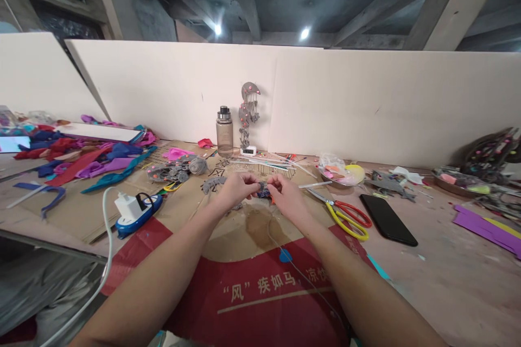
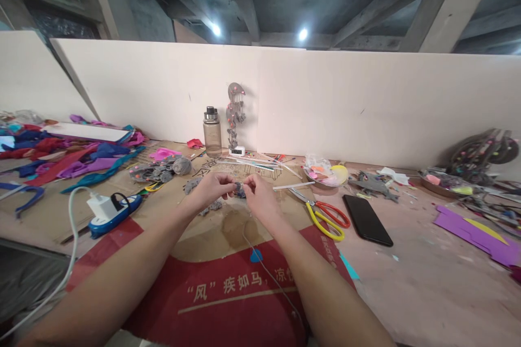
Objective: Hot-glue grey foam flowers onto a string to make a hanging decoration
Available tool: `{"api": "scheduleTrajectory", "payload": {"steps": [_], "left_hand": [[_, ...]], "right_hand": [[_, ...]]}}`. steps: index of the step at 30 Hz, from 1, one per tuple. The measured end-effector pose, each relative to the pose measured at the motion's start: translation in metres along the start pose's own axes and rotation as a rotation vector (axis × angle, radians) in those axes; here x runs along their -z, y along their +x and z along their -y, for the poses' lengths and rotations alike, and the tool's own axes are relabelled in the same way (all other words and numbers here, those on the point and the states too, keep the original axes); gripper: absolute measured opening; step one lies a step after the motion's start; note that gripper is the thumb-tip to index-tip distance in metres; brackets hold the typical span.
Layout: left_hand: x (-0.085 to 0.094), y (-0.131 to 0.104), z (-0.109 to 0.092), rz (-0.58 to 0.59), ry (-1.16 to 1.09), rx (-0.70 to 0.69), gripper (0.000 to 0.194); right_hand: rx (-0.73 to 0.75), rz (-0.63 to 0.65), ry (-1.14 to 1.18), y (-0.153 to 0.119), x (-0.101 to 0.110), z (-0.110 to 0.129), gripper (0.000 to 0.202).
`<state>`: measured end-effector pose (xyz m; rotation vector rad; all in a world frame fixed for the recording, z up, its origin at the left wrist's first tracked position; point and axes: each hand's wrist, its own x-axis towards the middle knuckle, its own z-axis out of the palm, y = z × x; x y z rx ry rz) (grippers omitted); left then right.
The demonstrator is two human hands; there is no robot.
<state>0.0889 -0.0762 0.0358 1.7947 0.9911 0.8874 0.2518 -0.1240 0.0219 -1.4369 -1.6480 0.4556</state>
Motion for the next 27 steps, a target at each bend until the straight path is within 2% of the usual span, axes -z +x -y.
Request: {"api": "scheduleTrajectory", "payload": {"steps": [5, 14, 21, 27], "left_hand": [[-0.001, -0.001, -0.001, -0.064, 0.057, -0.031, 0.013], [-0.001, 0.001, 0.003, 0.036, 0.086, -0.051, 0.021], [-0.005, 0.003, 0.011, 0.057, 0.129, -0.099, 0.018], [-0.006, 0.001, 0.009, 0.045, 0.131, -0.124, 0.018]], "right_hand": [[0.008, -0.014, 0.028, -0.002, 0.001, 0.005, 0.007], [0.265, -0.108, -0.316, -0.004, 0.003, 0.010, 0.012], [0.317, -0.121, -0.370, -0.004, 0.002, 0.010, 0.011], [0.333, -0.114, -0.386, -0.006, 0.000, 0.010, 0.014]]}}
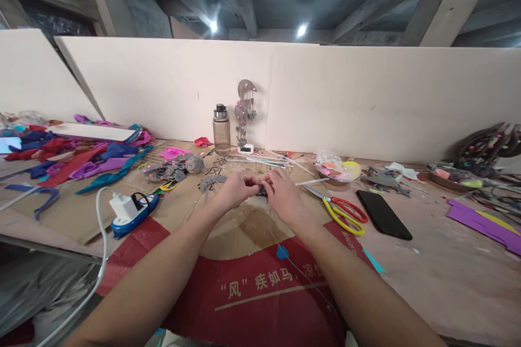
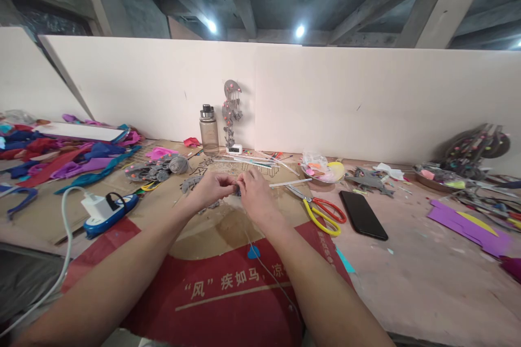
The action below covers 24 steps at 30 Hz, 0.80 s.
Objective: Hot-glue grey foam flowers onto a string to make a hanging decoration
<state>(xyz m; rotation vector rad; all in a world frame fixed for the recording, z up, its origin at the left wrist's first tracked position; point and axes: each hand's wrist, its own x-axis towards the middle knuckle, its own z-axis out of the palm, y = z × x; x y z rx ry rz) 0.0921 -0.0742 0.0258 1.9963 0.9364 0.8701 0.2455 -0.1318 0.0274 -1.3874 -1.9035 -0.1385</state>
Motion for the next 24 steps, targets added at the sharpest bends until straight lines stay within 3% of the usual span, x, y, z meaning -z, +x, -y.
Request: {"api": "scheduleTrajectory", "payload": {"steps": [7, 13, 17, 24], "left_hand": [[-0.001, -0.001, -0.004, -0.010, -0.061, -0.007, 0.015], [0.002, 0.003, 0.002, -0.158, -0.232, 0.079, 0.014], [0.004, 0.005, 0.006, -0.265, -0.286, 0.083, 0.015], [0.010, 0.006, 0.008, -0.411, -0.388, 0.076, 0.017]], "right_hand": [[0.003, -0.024, 0.022, -0.001, -0.002, 0.000, 0.015], [-0.085, -0.055, 0.200, -0.003, -0.002, 0.008, 0.008], [-0.217, 0.010, 0.316, -0.007, -0.008, 0.011, 0.016], [-0.149, 0.096, 0.343, -0.011, -0.019, 0.012, 0.017]]}}
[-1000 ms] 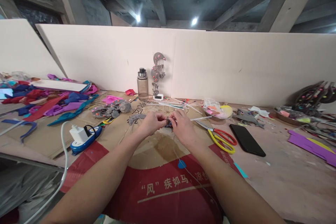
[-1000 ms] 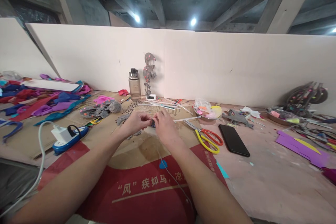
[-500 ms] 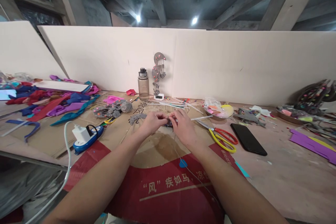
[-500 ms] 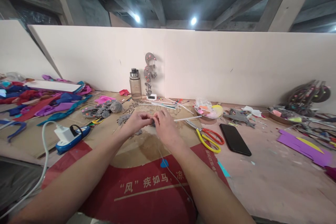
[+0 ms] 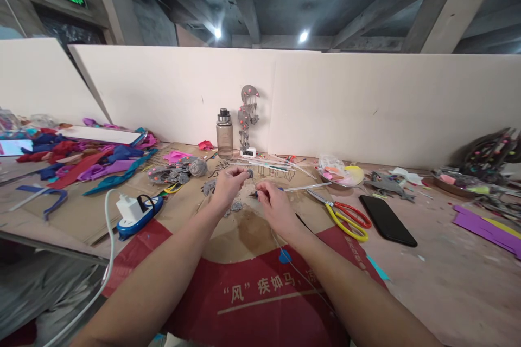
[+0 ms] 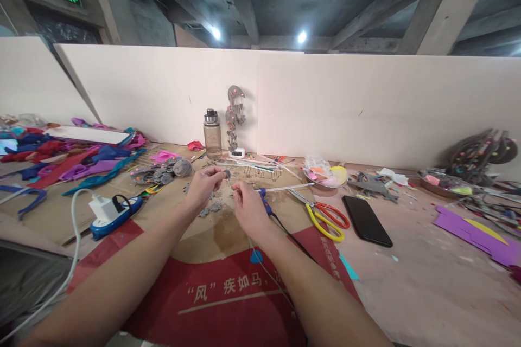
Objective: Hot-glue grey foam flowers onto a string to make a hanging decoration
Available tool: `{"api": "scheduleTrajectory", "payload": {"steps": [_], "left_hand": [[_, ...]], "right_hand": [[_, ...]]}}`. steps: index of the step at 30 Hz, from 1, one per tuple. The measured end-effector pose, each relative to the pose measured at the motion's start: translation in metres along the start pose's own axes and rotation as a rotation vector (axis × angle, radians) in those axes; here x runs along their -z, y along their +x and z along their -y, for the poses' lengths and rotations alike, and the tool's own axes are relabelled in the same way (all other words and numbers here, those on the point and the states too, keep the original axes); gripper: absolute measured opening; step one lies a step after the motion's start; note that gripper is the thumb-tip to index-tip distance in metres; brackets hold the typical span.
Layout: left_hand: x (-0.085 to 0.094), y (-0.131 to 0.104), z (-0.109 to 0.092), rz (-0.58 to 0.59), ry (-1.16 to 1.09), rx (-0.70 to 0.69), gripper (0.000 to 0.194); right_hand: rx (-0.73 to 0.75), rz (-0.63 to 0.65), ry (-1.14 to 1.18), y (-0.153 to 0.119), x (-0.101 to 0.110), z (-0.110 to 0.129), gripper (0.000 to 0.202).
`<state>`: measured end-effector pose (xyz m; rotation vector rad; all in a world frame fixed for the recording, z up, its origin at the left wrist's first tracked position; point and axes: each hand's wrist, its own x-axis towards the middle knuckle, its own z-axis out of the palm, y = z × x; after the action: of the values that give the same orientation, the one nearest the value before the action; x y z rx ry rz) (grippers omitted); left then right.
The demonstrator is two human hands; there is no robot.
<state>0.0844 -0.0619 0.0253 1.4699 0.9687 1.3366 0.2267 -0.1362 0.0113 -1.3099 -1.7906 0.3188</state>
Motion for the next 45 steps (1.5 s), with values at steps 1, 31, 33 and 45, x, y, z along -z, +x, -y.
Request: {"api": "scheduleTrajectory", "payload": {"steps": [1, 31, 33, 45], "left_hand": [[0.001, 0.001, -0.001, -0.022, -0.049, 0.009, 0.018], [0.053, 0.037, -0.018, -0.137, -0.943, 0.019, 0.012], [0.060, 0.041, -0.018, -0.158, -0.964, 0.023, 0.008], [0.095, 0.055, -0.006, -0.469, -0.979, 0.000, 0.016]], "right_hand": [[0.026, 0.011, -0.008, -0.001, -0.001, 0.001, 0.017], [-0.376, 0.229, 0.603, 0.009, 0.025, -0.004, 0.042], [-0.447, 0.442, 0.766, 0.000, 0.022, 0.023, 0.044], [-0.614, 0.844, 0.333, -0.078, 0.111, 0.052, 0.036]]}}
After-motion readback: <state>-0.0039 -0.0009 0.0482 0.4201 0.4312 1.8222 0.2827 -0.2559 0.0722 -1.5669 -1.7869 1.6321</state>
